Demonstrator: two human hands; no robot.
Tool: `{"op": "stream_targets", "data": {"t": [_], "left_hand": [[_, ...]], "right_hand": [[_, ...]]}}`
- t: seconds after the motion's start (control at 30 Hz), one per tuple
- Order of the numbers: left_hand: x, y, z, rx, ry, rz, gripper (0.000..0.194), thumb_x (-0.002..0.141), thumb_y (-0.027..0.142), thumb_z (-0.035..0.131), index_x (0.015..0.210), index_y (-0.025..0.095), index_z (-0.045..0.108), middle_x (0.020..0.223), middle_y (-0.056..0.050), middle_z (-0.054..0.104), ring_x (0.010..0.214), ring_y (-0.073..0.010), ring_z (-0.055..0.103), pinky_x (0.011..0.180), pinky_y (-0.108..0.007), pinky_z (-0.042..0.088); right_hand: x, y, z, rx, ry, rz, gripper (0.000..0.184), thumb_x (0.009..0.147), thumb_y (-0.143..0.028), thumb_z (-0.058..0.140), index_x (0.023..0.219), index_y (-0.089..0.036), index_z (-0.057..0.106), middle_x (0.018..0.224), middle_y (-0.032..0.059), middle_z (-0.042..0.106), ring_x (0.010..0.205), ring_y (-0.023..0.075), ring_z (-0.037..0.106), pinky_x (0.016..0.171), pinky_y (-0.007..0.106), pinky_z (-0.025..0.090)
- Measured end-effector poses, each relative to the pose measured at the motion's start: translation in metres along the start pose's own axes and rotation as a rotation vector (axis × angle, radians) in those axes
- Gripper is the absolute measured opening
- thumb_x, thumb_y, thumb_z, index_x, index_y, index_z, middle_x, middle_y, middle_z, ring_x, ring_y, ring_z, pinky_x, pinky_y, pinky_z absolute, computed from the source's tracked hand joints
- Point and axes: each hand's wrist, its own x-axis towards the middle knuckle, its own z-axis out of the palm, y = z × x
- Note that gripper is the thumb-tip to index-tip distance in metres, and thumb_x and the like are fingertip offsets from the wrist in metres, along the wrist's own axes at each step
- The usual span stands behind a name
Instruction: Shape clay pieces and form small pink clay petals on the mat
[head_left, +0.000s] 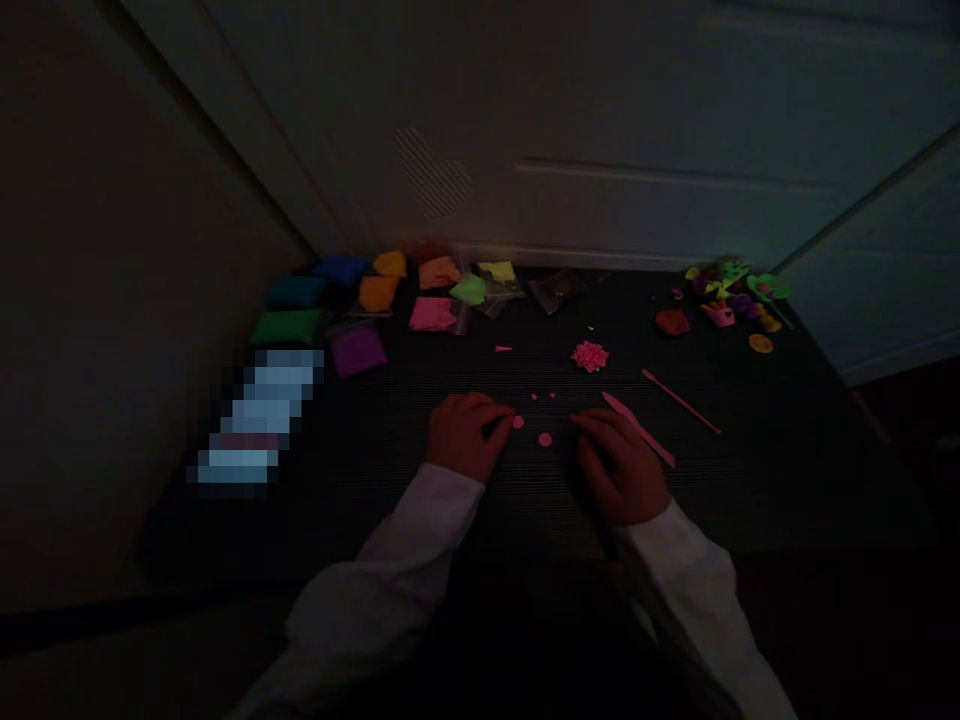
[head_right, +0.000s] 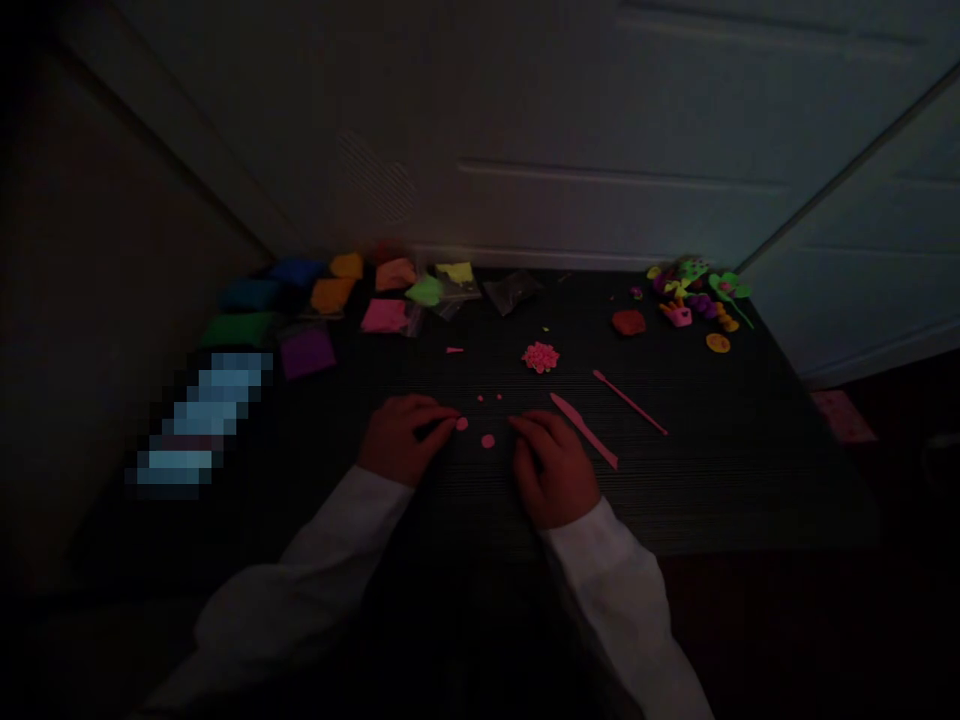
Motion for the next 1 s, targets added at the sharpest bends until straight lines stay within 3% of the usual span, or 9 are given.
{"op": "stream_targets", "data": {"t": [0.23,0.4,0.57,0.77,1.0], "left_hand": [[0.006,0.000,0.002,0.022,-0.050,-0.045,0.018,0.069,0.038,0.053,0.081,0.031,0.065,0.086,0.001,0.060,0.084,-0.0185,0.050,0.073,-0.036,0.034],[0.008,-0.001,0.001,0.014,-0.088,-0.004,0.020,0.070,0.042,0.051,0.081,0.034,0.064,0.086,0.002,0.060,0.083,-0.0182,0.049,0.069,-0.034,0.034],[0.011,-0.003,0.005,0.033,-0.054,-0.044,0.014,0.068,0.037,0.054,0.077,0.035,0.064,0.081,0.004,0.061,0.080,-0.0176,0.050,0.068,-0.034,0.034],[0.009,-0.003,0.000,0.012,-0.066,0.027,0.017,0.071,0.038,0.051,0.080,0.033,0.064,0.083,0.003,0.062,0.081,-0.0175,0.050,0.068,-0.034,0.035],[0.009,0.003,-0.004,0.000,-0.090,-0.015,0.016,0.069,0.038,0.053,0.080,0.033,0.064,0.086,0.004,0.061,0.084,-0.0173,0.050,0.070,-0.034,0.035]], "right_hand": [[0.000,0.002,0.002,0.021,0.011,0.000,0.028,0.076,-0.019,0.042,0.101,-0.020,0.055,0.099,0.0072,0.053,0.094,0.0175,0.050,0.084,0.036,0.043],[0.000,0.003,0.003,0.024,0.013,0.000,0.027,0.076,-0.019,0.042,0.100,-0.020,0.055,0.099,0.0073,0.054,0.093,0.0175,0.051,0.083,0.036,0.043],[-0.001,0.006,0.006,0.012,0.024,0.010,0.026,0.076,-0.019,0.043,0.099,-0.019,0.056,0.098,0.0079,0.055,0.093,0.0174,0.051,0.082,0.035,0.045],[-0.001,0.007,0.004,0.028,0.043,-0.012,0.024,0.077,-0.020,0.042,0.096,-0.020,0.057,0.095,0.0075,0.057,0.091,0.0179,0.054,0.081,0.036,0.046],[-0.001,0.009,0.002,0.016,0.024,0.007,0.023,0.076,-0.023,0.044,0.096,-0.020,0.056,0.095,0.0067,0.057,0.094,0.0189,0.052,0.084,0.038,0.043]]}}
